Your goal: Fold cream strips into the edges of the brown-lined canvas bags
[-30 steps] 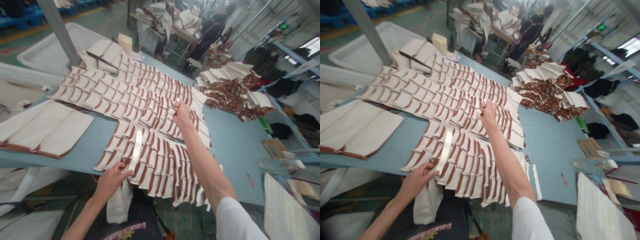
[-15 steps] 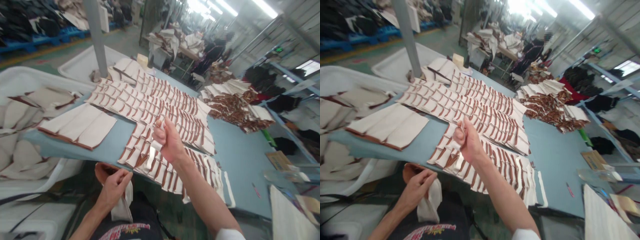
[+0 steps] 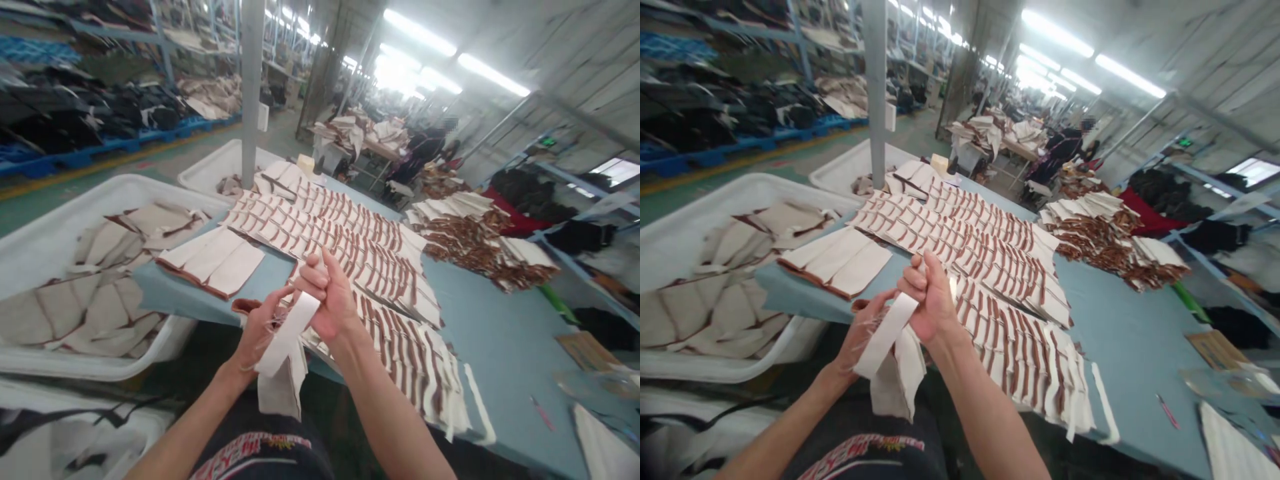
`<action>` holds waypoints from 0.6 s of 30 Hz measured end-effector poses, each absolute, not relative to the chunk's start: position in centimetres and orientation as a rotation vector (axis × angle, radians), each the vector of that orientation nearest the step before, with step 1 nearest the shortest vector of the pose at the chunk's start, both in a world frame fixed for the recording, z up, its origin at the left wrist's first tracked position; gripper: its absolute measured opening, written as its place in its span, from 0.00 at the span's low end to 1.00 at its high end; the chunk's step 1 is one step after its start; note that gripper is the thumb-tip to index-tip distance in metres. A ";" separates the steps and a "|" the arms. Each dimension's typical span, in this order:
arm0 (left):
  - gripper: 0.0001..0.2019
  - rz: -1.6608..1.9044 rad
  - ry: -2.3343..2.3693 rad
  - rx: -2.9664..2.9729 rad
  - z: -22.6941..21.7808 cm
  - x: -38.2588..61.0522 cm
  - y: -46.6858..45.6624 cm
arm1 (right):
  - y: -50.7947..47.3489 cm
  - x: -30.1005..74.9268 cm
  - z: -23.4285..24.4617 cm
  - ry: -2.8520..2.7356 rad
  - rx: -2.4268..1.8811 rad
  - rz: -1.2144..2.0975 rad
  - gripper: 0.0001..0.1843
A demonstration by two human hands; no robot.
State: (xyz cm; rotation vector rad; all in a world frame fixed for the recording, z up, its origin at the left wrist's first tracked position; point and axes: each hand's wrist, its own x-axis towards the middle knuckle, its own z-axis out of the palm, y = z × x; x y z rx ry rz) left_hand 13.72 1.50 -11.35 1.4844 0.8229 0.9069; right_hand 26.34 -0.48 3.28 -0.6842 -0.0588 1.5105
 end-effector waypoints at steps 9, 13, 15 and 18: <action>0.16 0.994 0.619 1.457 -6.5 10.6 -3.6 | -2.3 26.0 -1.0 0.077 -0.766 1.467 0.24; 0.06 1.018 0.656 1.449 -5.6 9.9 -4.2 | -2.7 25.5 -2.4 0.027 -0.825 1.491 0.23; 0.07 1.030 0.695 1.432 -5.2 9.5 -4.4 | -3.0 25.3 -3.3 0.001 -0.863 1.496 0.24; 0.12 1.021 0.736 1.353 -4.8 9.1 -4.7 | -3.7 24.8 -4.8 -0.043 -0.927 1.496 0.26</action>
